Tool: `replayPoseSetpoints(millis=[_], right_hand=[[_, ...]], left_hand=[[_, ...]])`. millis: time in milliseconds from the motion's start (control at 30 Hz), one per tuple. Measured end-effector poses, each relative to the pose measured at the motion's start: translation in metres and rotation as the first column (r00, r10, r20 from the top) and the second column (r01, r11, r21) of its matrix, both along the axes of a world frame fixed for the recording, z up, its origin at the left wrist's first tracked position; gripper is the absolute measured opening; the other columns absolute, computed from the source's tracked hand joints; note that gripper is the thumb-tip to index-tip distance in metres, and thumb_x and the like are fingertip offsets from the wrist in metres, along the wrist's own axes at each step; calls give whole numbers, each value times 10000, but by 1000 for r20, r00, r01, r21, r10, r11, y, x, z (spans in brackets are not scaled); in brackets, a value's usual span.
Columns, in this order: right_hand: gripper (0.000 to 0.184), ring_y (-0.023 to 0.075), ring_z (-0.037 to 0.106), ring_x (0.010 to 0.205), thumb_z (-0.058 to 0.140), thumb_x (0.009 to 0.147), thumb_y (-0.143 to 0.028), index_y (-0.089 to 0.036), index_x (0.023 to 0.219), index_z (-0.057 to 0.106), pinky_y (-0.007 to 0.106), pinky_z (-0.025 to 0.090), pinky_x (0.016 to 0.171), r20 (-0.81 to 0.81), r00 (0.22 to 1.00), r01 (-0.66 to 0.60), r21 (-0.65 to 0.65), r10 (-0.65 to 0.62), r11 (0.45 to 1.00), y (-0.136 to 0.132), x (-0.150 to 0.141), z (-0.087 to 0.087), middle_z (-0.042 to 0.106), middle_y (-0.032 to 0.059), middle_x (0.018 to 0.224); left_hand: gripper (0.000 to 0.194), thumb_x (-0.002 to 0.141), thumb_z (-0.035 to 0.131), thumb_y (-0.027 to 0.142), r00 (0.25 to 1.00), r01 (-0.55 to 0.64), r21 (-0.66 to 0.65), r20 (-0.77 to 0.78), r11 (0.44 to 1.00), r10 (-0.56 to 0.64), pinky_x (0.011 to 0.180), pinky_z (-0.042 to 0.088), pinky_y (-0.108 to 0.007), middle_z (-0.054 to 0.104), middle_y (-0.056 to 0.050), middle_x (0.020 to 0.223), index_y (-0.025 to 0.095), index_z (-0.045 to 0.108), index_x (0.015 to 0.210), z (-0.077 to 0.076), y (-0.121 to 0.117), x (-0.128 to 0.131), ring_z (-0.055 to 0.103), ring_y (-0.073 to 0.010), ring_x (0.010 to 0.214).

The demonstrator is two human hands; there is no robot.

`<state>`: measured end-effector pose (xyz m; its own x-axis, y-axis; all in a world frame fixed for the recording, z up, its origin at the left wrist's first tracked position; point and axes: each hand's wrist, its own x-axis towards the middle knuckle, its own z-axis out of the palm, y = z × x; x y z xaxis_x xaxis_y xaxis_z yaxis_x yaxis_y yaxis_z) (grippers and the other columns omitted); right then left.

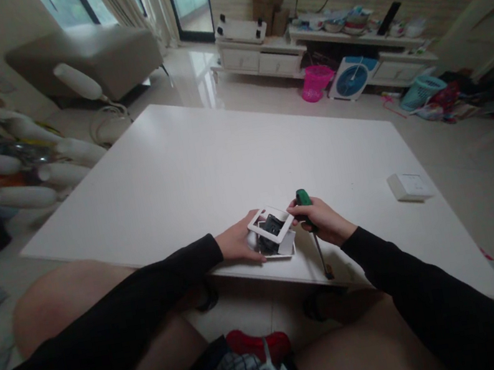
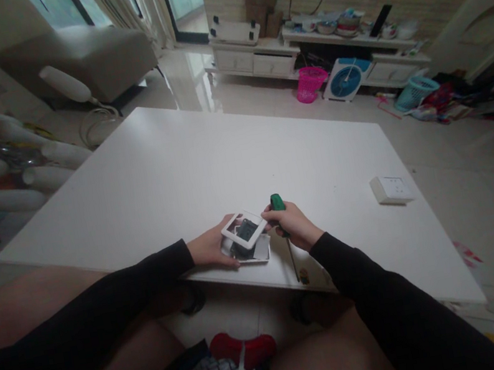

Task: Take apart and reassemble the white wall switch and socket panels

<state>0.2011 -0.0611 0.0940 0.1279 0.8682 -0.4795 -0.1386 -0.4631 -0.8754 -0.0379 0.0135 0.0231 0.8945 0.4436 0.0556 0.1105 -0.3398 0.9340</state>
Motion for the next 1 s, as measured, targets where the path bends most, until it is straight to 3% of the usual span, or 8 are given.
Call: replayPoseSetpoints(millis=[200, 367, 600, 800, 1000], right_hand=[[159, 90, 503, 524, 741, 675, -193, -157, 761, 613, 173, 250, 398, 9, 999, 33, -45, -33, 998, 4, 2, -6, 576, -7, 608], [114, 82, 497, 494, 713, 723, -151, -156, 786, 619, 162, 257, 392, 13, 1000, 26, -100, -25, 995, 5, 3, -10, 572, -11, 595], [47, 91, 518, 471, 683, 784, -147, -140, 826, 663, 167, 282, 378, 128, 989, -60, -105, 73, 993, 4, -3, -14, 590, -1, 582], [54, 106, 516, 441, 683, 816, -185, -144, 788, 660, 190, 282, 370, 329, 927, -154, -100, 179, 983, 5, 3, -16, 583, -6, 522], [76, 101, 513, 427, 696, 796, -206, -142, 760, 676, 200, 309, 402, 478, 860, -181, -45, 180, 982, 6, 9, -22, 579, -13, 501]], left_hand=[[1260, 582, 983, 377, 996, -18, -43, -87, 999, 14, 1105, 462, -504, 629, -173, 1358, 204, 189, 1544, 8, 1, -1, 634, -358, 1262], [1358, 561, 991, 386, 995, -35, -70, -99, 997, 28, 1140, 426, -513, 614, -189, 1415, 235, 122, 1594, 4, 2, -1, 603, -369, 1327], [1170, 557, 981, 424, 989, -21, -12, -143, 1000, 19, 1107, 455, -510, 644, -162, 1374, 194, 359, 1522, 7, 3, 0, 626, -362, 1262], [1038, 592, 973, 399, 999, 11, 19, -53, 1000, -10, 1131, 434, -530, 592, -153, 1391, 191, 436, 1455, 6, 3, -1, 583, -352, 1287], [971, 564, 987, 415, 999, -20, 119, -28, 993, 23, 1124, 433, -551, 537, -138, 1341, 187, 493, 1369, 2, 4, 0, 545, -346, 1260]])
